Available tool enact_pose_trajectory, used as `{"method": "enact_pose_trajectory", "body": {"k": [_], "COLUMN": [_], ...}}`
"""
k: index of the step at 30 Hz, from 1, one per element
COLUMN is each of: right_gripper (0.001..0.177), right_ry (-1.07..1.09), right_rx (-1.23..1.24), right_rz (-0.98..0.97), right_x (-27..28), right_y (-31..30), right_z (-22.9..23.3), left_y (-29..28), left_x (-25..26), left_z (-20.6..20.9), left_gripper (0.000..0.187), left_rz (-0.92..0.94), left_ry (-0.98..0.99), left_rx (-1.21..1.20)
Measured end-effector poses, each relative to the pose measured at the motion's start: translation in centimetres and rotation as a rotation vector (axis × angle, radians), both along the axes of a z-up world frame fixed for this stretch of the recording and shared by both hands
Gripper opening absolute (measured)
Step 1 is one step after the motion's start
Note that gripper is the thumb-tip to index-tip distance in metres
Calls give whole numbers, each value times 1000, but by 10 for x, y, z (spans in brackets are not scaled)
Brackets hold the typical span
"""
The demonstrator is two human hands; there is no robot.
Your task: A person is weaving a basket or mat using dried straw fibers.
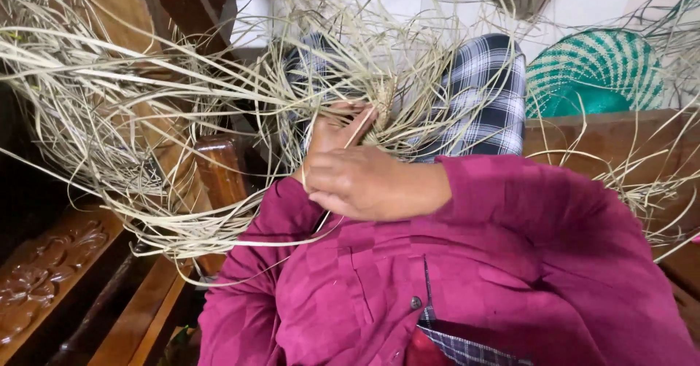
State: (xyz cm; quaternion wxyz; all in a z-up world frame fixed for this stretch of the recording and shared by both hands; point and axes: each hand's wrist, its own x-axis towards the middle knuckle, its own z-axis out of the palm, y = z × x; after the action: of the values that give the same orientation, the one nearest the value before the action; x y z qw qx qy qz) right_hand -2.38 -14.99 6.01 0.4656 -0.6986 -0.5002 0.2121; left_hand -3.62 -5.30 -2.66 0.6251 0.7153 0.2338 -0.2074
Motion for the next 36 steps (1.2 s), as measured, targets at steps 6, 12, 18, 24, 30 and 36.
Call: {"method": "enact_pose_trajectory", "body": {"k": [6, 12, 18, 24, 30, 36], "right_gripper": [10, 36, 29, 26, 15, 13], "right_ry": [18, 106, -38, -399, -403, -216], "right_rx": [298, 719, 236, -129, -85, 87], "right_rz": [228, 240, -488, -435, -457, -416], "right_x": [-30, -69, 37, 34, 41, 57], "right_y": [45, 45, -63, -82, -80, -74], "right_z": [98, 79, -38, -69, -71, -9], "left_y": [0, 10, 7, 7, 22, 13], "left_x": [-1, -4, -6, -5, -19, -25], "left_z": [-15, 5, -26, 6, 34, 17], "left_gripper": [14, 25, 49, 81, 33, 13], "left_rz": [104, 112, 144, 63, 46, 200], "left_ry": [5, -2, -213, 70, -191, -120], "left_rx": [-175, -105, -239, -166, -254, -123]}}
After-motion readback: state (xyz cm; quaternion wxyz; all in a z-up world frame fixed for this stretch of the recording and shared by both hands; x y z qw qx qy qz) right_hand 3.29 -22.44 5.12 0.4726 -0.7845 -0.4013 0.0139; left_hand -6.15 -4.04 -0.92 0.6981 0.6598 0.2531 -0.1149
